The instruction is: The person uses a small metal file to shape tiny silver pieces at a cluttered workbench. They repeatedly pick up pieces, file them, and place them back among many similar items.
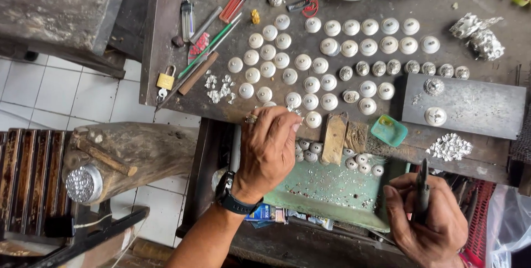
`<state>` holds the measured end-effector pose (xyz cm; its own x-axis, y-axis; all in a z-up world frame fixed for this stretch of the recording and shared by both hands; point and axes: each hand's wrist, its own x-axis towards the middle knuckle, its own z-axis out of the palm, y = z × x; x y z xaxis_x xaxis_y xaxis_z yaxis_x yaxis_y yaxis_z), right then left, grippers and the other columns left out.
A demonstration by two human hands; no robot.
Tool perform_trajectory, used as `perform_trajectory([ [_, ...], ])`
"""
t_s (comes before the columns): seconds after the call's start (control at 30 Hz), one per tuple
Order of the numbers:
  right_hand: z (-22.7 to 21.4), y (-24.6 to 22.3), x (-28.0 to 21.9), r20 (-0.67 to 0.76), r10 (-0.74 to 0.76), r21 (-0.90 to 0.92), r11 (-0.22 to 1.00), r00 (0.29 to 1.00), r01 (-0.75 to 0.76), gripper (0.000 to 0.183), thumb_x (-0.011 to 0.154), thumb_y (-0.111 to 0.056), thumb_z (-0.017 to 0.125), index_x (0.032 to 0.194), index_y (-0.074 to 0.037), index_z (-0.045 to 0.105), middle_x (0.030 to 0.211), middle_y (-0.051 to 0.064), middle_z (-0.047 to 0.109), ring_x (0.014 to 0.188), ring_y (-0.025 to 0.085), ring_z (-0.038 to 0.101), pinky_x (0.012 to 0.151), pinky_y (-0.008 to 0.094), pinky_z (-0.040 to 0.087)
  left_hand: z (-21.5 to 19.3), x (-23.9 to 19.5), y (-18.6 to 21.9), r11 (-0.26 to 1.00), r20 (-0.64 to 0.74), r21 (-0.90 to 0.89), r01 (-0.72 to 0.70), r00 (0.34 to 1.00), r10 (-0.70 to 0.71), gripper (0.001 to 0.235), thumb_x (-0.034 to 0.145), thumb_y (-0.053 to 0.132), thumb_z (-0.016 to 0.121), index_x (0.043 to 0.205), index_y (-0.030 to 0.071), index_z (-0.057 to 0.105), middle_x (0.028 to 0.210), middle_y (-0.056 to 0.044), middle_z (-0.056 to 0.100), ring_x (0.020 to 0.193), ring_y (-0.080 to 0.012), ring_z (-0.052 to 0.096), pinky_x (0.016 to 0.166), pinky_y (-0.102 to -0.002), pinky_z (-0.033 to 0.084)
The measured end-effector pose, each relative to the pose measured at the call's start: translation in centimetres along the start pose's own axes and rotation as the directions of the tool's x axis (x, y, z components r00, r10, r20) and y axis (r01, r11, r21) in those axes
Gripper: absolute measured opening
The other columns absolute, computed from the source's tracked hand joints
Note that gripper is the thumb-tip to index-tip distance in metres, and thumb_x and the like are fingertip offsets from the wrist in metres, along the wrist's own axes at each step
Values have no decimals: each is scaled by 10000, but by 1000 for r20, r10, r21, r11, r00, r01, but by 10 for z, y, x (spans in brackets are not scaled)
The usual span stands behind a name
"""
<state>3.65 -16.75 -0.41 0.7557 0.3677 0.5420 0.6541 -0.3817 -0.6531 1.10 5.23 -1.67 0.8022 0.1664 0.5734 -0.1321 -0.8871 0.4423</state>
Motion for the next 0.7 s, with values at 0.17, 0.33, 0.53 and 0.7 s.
perform_trajectory([
  [0.17,-2,10,-8,7,-11,-59,998,1000,12,345,779,63,626,597,1,340,724,195,556,640,227,563,558,270,403,-4,1,-3,999,37,33,5,999,-6,114,822,18,504,903,77,557,874,-71,534,790,-220,481,661,-321,317],
  [0.33,1,9,-7,7,-1,-38,999,1000,1,345,784,86,618,599,8,337,683,199,536,633,248,556,608,308,424,-11,7,-3,1000,51,23,5,999,-6,183,780,-38,506,900,89,560,860,-57,530,764,-231,479,647,-348,325],
  [0.53,2,6,-7,11,47,-60,997,999,-46,352,798,81,628,602,3,345,715,196,554,654,243,562,611,300,421,-17,9,-3,998,48,33,47,998,-49,171,795,-16,525,910,94,586,906,-54,533,777,-237,489,678,-359,349],
  [0.7,4,1,-4,3,64,-50,997,998,-64,357,804,94,616,597,12,336,715,211,554,657,247,556,694,343,477,-19,12,0,998,57,33,55,997,-57,157,743,4,571,849,120,563,890,-34,531,780,-247,497,694,-371,358],
])
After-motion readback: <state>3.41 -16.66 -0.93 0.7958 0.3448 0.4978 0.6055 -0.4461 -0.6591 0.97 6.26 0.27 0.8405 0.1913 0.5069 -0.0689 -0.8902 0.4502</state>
